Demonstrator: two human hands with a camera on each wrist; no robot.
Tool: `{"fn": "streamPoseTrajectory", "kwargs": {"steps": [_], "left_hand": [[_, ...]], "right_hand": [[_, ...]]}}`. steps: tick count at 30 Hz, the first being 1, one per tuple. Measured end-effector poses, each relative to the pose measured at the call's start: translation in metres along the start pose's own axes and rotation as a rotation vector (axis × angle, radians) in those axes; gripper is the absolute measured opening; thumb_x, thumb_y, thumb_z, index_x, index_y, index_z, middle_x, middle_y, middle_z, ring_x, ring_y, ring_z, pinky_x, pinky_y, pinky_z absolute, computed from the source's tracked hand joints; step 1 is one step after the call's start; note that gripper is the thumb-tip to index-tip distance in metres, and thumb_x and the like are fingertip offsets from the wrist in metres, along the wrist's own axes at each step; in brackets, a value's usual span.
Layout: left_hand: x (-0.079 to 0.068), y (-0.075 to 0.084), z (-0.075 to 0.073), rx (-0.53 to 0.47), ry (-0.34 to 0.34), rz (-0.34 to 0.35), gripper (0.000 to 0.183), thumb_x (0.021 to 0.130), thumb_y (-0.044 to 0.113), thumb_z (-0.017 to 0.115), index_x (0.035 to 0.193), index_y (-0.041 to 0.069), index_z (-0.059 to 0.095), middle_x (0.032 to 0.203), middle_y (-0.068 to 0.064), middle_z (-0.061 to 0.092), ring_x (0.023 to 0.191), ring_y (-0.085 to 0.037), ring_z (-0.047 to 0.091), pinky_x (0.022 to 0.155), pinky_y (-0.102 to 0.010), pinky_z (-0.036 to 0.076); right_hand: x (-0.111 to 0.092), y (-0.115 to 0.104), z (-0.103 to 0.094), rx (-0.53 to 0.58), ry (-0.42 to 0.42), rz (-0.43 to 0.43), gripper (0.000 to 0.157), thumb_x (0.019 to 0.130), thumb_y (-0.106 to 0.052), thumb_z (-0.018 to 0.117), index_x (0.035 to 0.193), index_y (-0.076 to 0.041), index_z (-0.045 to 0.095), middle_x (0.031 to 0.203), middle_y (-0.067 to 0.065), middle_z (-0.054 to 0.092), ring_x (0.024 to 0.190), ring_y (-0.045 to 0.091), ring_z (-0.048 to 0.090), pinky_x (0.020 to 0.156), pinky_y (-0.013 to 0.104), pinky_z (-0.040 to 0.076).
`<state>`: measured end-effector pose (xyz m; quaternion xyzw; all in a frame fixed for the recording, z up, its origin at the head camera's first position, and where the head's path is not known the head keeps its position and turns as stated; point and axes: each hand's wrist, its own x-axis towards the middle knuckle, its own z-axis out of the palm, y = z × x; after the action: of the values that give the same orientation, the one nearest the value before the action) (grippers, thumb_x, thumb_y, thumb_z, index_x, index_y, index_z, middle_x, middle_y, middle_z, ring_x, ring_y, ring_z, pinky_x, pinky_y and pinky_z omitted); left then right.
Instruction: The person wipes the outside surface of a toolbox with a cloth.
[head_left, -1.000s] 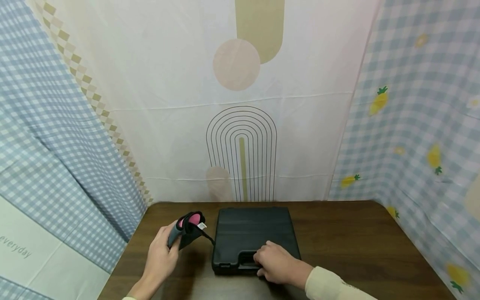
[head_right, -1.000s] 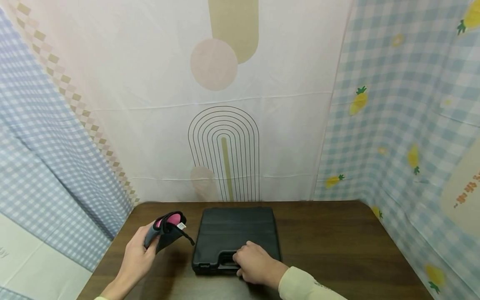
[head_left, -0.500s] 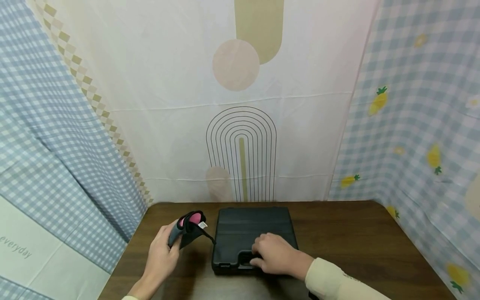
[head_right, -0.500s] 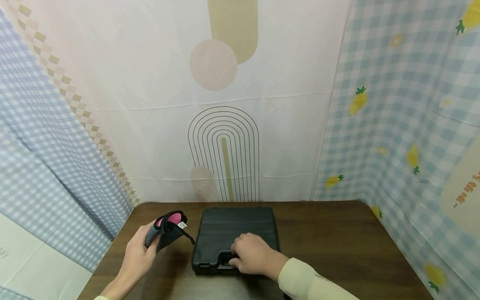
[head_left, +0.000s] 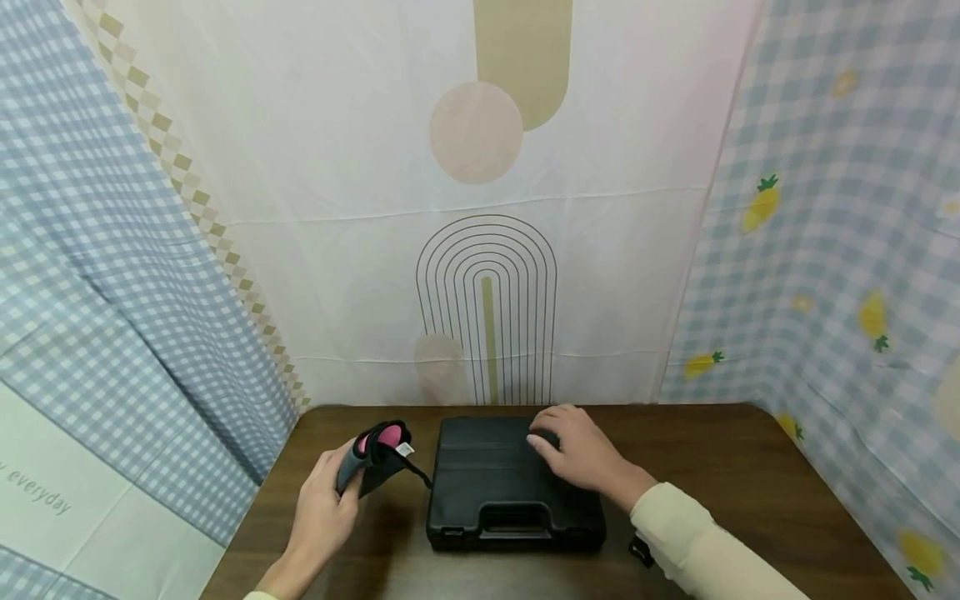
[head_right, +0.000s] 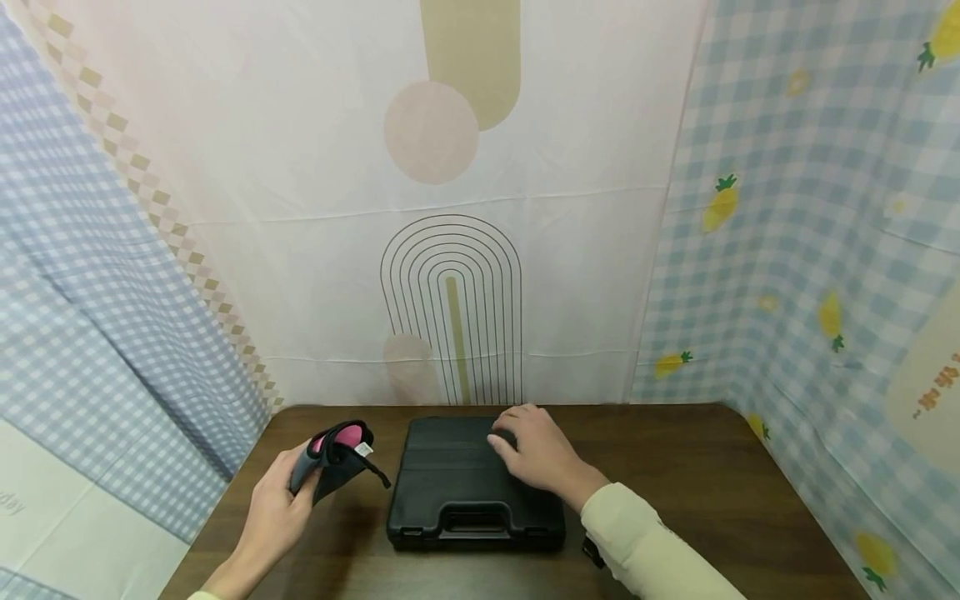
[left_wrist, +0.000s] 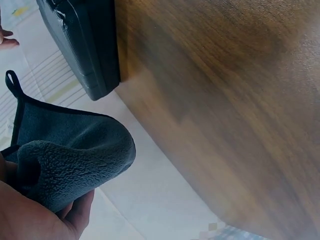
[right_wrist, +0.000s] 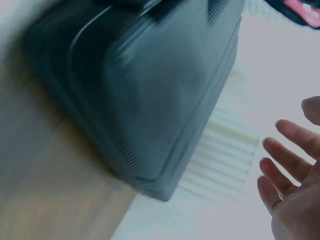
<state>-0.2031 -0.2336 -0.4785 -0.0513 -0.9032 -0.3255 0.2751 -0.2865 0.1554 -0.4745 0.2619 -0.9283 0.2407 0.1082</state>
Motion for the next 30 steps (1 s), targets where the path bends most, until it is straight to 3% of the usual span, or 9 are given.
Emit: {"fn": "streamPoseTrajectory", "kwargs": {"steps": [4, 8, 11, 15, 22, 30], "left_hand": [[0.0, 0.001, 0.0, -0.001, 0.003, 0.002, 0.044, 0.097, 0.002, 0.075, 0.14, 0.013, 0.069, 0.117, -0.009, 0.075, 0.107, -0.028, 0.074, 0.089, -0.053, 0.058], [0.001, 0.002, 0.001, -0.002, 0.002, 0.004, 0.044, 0.097, 0.002, 0.074, 0.14, 0.013, 0.069, 0.117, -0.009, 0.074, 0.107, -0.029, 0.074, 0.088, -0.053, 0.058], [0.001, 0.002, 0.001, 0.003, 0.007, 0.008, 0.044, 0.097, 0.002, 0.075, 0.14, 0.012, 0.069, 0.117, -0.009, 0.074, 0.106, -0.029, 0.074, 0.088, -0.053, 0.058], [0.001, 0.002, 0.002, 0.012, 0.016, 0.014, 0.044, 0.096, 0.001, 0.075, 0.139, 0.01, 0.069, 0.115, -0.01, 0.075, 0.105, -0.03, 0.074, 0.088, -0.054, 0.058], [0.0, -0.001, 0.005, 0.002, -0.017, -0.012, 0.045, 0.098, 0.002, 0.073, 0.142, 0.011, 0.068, 0.118, -0.01, 0.074, 0.107, -0.031, 0.074, 0.089, -0.055, 0.058], [0.002, -0.003, 0.003, -0.005, -0.028, -0.03, 0.044, 0.099, 0.004, 0.072, 0.143, 0.011, 0.067, 0.121, -0.012, 0.074, 0.111, -0.034, 0.073, 0.092, -0.057, 0.057]], "right_hand": [[0.004, 0.018, 0.003, 0.029, 0.007, 0.08, 0.044, 0.109, -0.038, 0.062, 0.142, -0.01, 0.068, 0.153, 0.017, 0.062, 0.145, 0.041, 0.055, 0.12, 0.066, 0.041], [0.013, 0.034, 0.011, 0.083, -0.043, 0.21, 0.065, 0.111, -0.046, 0.053, 0.158, -0.002, 0.049, 0.168, 0.028, 0.04, 0.155, 0.052, 0.038, 0.123, 0.074, 0.031], [0.02, 0.046, 0.022, 0.11, -0.095, 0.314, 0.073, 0.114, -0.05, 0.043, 0.162, 0.004, 0.038, 0.17, 0.034, 0.029, 0.158, 0.056, 0.028, 0.125, 0.075, 0.024], [0.027, 0.056, 0.037, 0.132, -0.144, 0.4, 0.073, 0.115, -0.049, 0.037, 0.163, 0.007, 0.035, 0.17, 0.036, 0.026, 0.158, 0.058, 0.026, 0.126, 0.074, 0.021], [0.028, 0.066, 0.059, 0.098, -0.162, 0.406, 0.069, 0.116, -0.045, 0.038, 0.159, 0.009, 0.041, 0.165, 0.036, 0.033, 0.153, 0.058, 0.033, 0.123, 0.072, 0.029], [0.029, 0.069, 0.065, 0.061, -0.136, 0.399, 0.069, 0.116, -0.048, 0.037, 0.156, 0.008, 0.044, 0.161, 0.036, 0.038, 0.148, 0.056, 0.038, 0.122, 0.07, 0.032]]}}
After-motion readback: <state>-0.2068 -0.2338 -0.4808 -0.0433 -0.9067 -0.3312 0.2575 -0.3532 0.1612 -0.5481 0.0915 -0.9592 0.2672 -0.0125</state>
